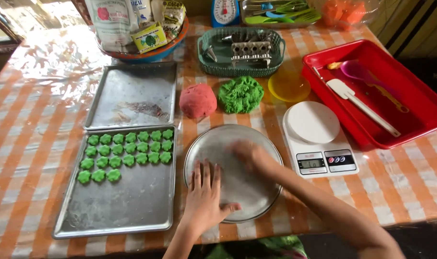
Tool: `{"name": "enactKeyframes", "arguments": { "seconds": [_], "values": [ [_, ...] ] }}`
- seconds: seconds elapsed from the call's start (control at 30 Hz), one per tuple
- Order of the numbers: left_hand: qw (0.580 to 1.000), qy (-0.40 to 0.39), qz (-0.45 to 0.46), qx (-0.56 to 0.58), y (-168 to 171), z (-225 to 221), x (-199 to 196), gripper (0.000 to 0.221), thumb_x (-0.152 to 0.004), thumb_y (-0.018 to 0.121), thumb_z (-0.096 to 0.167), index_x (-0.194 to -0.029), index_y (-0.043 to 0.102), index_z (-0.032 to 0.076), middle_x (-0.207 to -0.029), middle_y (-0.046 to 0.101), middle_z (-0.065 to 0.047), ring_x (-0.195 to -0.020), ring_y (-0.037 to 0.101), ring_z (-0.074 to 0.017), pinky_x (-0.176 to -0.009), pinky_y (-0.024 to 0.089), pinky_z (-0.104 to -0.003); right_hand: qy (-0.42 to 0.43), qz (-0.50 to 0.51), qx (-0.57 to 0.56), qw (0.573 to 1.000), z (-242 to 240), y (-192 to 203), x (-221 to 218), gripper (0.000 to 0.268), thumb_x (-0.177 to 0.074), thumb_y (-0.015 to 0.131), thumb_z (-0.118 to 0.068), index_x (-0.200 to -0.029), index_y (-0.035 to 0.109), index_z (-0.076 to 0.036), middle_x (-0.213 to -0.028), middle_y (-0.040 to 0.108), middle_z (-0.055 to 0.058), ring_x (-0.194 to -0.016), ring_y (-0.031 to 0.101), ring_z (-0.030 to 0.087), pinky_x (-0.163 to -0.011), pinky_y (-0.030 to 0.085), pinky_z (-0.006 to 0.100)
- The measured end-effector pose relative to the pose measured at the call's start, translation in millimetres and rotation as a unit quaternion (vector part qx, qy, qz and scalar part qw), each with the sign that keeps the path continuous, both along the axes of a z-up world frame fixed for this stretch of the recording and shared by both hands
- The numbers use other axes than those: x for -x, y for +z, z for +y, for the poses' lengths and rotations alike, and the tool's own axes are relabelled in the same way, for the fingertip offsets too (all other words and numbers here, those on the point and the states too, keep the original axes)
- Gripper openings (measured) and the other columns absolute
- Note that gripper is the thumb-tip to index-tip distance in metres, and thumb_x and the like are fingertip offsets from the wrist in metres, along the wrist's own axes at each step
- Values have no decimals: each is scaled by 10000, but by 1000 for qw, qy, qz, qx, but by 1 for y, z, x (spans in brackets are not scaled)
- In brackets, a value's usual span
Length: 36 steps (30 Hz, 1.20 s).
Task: Rolling small pieces of green dough into balls and using a manual metal press to shape them on a metal plate.
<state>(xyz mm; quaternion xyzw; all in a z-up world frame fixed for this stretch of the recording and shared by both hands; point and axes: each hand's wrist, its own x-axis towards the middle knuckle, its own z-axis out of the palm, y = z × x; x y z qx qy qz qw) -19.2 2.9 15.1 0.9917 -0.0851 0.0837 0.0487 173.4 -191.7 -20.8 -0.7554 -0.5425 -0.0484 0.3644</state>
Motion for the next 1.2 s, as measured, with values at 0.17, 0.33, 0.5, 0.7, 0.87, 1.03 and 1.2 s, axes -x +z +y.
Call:
{"name": "enactKeyframes", "arguments": {
  "seconds": [0.17,0.33,0.5,0.7,0.87,1.03,1.2],
  "values": [
    [999,31,-20,-26,-9,-8,-8,1381,-788,519,1043,-1593,184,-28,-1657,104,-330,-1530,36,-532,-1146,198,-609,-133,125,109,977,53,81,18,507,-980,556,-215,-1456,504,-47,-1449,566,194,-1285,578,363,-1070,460,483],
    [971,75,206,95,15,-10,-10,1410,-849,623,905,-1604,-154,2,-1689,-206,-228,-1529,-258,-413,-1225,-65,-524,47,113,54,991,38,91,89,385,-1008,492,-72,-1351,574,82,-1501,502,244,-1442,444,330,-1173,391,430],
    [999,35,-2,41,4,-7,-5,1478,-726,661,994,-1573,153,-106,-1667,125,-312,-1550,86,-464,-1206,171,-552,-160,-69,60,983,21,63,49,400,-1016,433,-82,-1375,559,42,-1360,615,282,-1226,635,401,-1131,459,473],
    [989,45,117,82,19,-7,-7,1466,-801,705,903,-1612,-111,-6,-1690,-124,-249,-1546,-132,-419,-1224,-8,-507,-84,156,261,949,74,184,101,673,-974,467,-107,-1574,194,29,-1634,237,244,-1538,163,353,-1245,67,497],
    [988,52,123,78,14,-6,-7,1423,-796,657,934,-1619,-36,2,-1687,-83,-248,-1543,-143,-404,-1207,-28,-524,-91,-83,296,947,52,99,95,647,-1055,364,-403,-1602,207,-94,-1692,92,113,-1557,13,302,-1219,60,540],
    [999,32,-6,12,1,-5,-3,1404,-778,631,979,-1590,160,-66,-1677,115,-287,-1563,8,-459,-1197,160,-556,-164,75,441,879,27,130,51,687,-1034,325,-428,-1623,73,-178,-1712,-65,17,-1547,-176,281,-1161,-137,701],
    [999,39,-27,-14,-7,-5,-6,1444,-747,631,1014,-1577,173,-74,-1681,121,-277,-1558,68,-457,-1191,193,-556,-173,46,332,926,83,139,6,860,-789,405,0,-1606,157,-109,-1704,100,86,-1575,-44,286,-1162,-121,731]
  ]
}}
